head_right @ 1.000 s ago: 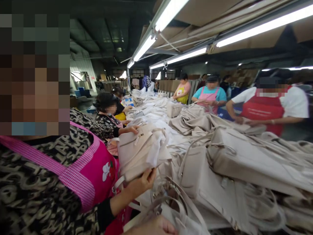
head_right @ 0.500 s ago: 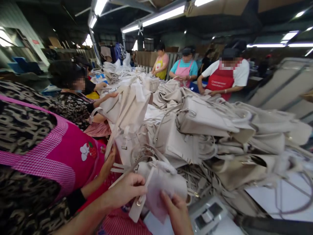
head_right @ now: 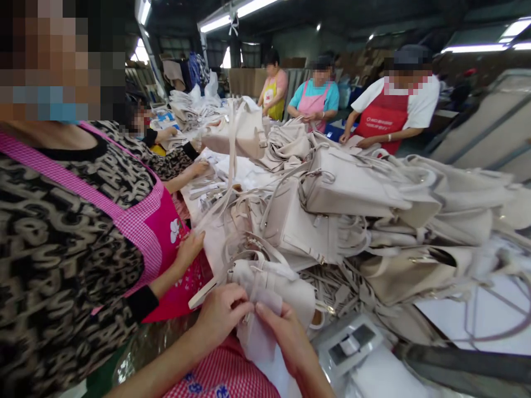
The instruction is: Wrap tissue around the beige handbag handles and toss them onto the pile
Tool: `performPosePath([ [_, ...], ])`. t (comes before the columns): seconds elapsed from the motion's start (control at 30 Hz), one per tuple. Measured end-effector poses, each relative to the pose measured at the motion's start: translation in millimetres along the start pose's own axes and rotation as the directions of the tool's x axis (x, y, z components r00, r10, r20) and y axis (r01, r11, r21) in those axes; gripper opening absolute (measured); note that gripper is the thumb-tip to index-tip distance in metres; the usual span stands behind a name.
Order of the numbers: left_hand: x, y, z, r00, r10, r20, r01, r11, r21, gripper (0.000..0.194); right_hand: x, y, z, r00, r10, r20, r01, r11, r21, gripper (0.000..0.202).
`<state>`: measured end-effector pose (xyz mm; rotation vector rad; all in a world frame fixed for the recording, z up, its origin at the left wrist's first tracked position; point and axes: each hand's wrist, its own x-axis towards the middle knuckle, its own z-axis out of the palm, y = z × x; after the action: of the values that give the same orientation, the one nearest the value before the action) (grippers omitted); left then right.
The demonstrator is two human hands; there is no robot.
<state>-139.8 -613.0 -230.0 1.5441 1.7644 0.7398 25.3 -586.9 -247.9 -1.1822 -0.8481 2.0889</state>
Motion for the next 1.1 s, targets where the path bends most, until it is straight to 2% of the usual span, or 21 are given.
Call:
performPosePath([
  [0.13,-2,-2,4.3,0.99,-0.015,-0.138,0.022,0.998,0.053,0.008,2,-2,10,0.999,0.036,0.006,-0.036,0.999,0.038,0.033],
  [0.23,-6,-6,6.5,0.971,-0.056,-0.231,0.065,0.997,0.031,0.022,3,0,15,0.997,0.07,-0.028,-0.067,0.991,0.118,0.032],
  [0.3,-11,-11,5.7,0.968,-0.101,-0.231,0.083,0.993,-0.088,0.029,3,1,17,0.996,0.068,-0.06,-0.057,0.985,0.165,0.034],
  [0.33,-14,-14,5.1,0.972,-0.13,-0.197,0.093,0.979,-0.184,0.029,2,1,18,0.996,0.058,-0.074,-0.044,0.983,0.178,0.035],
  [0.4,-19,-22,4.6,0.984,-0.174,-0.045,0.139,0.895,-0.423,0.029,1,-1,20,0.995,0.034,-0.093,-0.017,0.983,0.183,0.038],
  [0.5,-24,-31,7.9,0.968,-0.149,0.204,0.252,0.639,-0.727,0.045,-1,-5,22,0.996,-0.002,-0.084,0.015,0.989,0.147,0.037],
  [0.57,-26,-31,12.1,0.955,-0.136,0.263,0.296,0.485,-0.823,0.056,-1,-8,22,0.997,-0.002,-0.074,0.01,0.994,0.11,0.036],
  [0.67,-30,-27,18.7,0.931,-0.182,0.316,0.363,0.387,-0.848,0.056,0,-10,18,0.998,0.023,-0.053,-0.019,0.996,0.088,0.034],
  [0.73,-34,-24,22.7,0.918,-0.223,0.327,0.39,0.374,-0.841,0.053,0,-10,14,0.999,0.032,-0.03,-0.03,0.996,0.079,0.032],
  [0.83,-39,-21,27.4,0.923,-0.276,0.268,0.363,0.398,-0.842,0.047,-2,-11,9,0.999,0.033,-0.043,-0.034,0.999,-0.02,0.035],
  [0.93,-41,-20,29.3,0.929,-0.303,0.21,0.34,0.484,-0.806,0.041,-3,-18,11,0.998,0.002,-0.061,-0.011,0.988,-0.154,0.042],
  [1.03,-43,-19,29.1,0.936,-0.309,0.168,0.322,0.562,-0.762,0.037,2,-28,16,0.996,-0.078,-0.04,0.068,0.978,-0.196,0.039],
  [1.1,-45,-19,28.5,0.951,-0.295,0.088,0.26,0.618,-0.741,0.035,6,-32,18,0.99,-0.122,-0.073,0.104,0.971,-0.213,0.035],
])
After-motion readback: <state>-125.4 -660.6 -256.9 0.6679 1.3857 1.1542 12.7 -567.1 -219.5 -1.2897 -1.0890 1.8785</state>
